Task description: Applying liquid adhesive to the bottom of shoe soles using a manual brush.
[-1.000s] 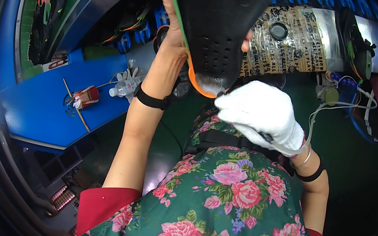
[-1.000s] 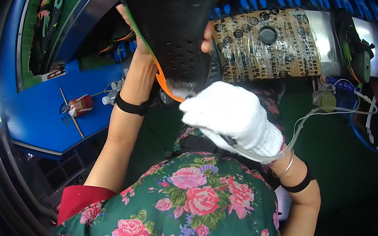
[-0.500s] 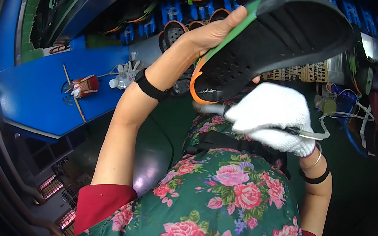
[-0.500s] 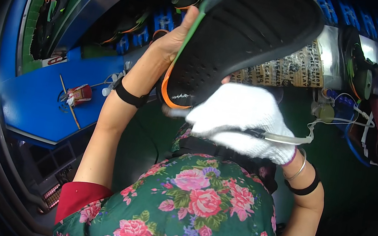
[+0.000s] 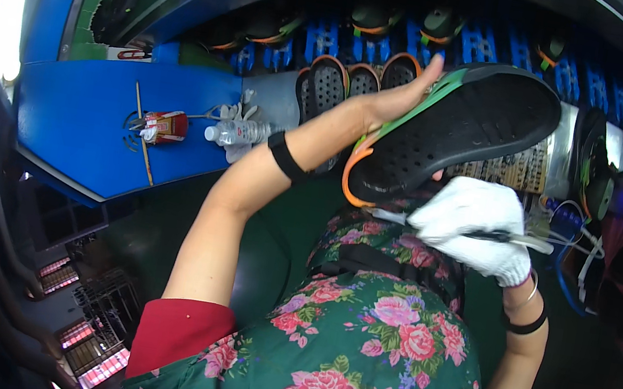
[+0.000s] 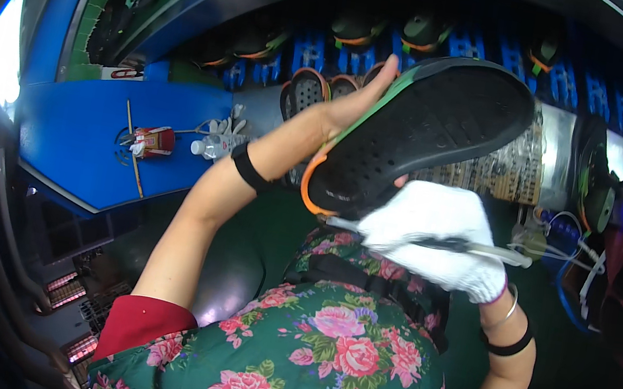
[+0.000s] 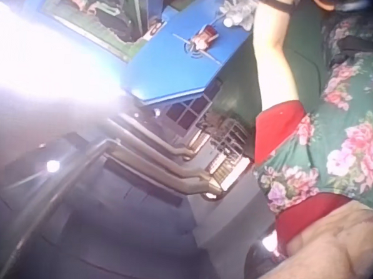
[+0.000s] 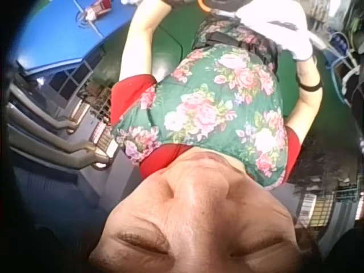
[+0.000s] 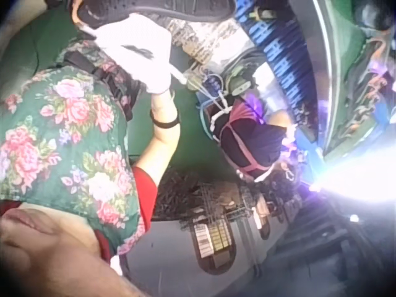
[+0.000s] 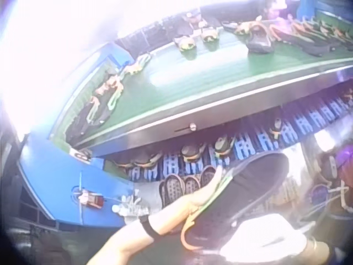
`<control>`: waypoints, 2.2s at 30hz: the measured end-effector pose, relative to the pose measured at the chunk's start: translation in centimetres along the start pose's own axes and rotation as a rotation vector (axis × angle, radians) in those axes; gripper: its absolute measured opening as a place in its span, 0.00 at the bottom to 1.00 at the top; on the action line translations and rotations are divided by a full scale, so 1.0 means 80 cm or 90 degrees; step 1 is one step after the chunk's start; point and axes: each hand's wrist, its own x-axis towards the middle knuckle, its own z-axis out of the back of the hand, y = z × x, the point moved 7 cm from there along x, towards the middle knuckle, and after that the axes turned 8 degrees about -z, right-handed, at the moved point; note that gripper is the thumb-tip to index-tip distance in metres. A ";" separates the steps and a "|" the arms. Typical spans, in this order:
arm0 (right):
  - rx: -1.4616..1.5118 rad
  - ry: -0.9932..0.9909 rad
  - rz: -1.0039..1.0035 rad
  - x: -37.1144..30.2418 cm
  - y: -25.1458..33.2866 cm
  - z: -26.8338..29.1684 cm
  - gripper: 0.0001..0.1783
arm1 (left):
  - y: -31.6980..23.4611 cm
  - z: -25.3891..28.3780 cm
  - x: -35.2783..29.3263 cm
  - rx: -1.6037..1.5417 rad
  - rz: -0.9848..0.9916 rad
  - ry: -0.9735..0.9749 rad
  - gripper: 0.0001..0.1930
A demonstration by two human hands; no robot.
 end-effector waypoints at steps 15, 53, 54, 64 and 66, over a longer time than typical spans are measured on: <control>-0.360 -0.284 0.067 -0.023 0.037 0.051 0.13 | 0.074 -0.004 -0.054 0.246 -0.091 -0.256 0.25; -0.464 -0.326 0.042 -0.030 0.085 0.029 0.26 | 0.124 -0.049 -0.007 -0.460 -0.330 -0.012 0.47; -0.491 -0.332 0.033 -0.028 0.083 0.030 0.26 | 0.122 -0.050 -0.006 -0.458 -0.325 -0.014 0.47; -0.407 -0.383 0.118 -0.017 0.061 0.039 0.23 | 0.086 -0.031 -0.006 -0.326 -0.354 -0.098 0.46; -0.474 -0.430 0.063 -0.014 0.046 0.024 0.21 | 0.077 -0.029 -0.004 -0.165 -0.334 -0.224 0.50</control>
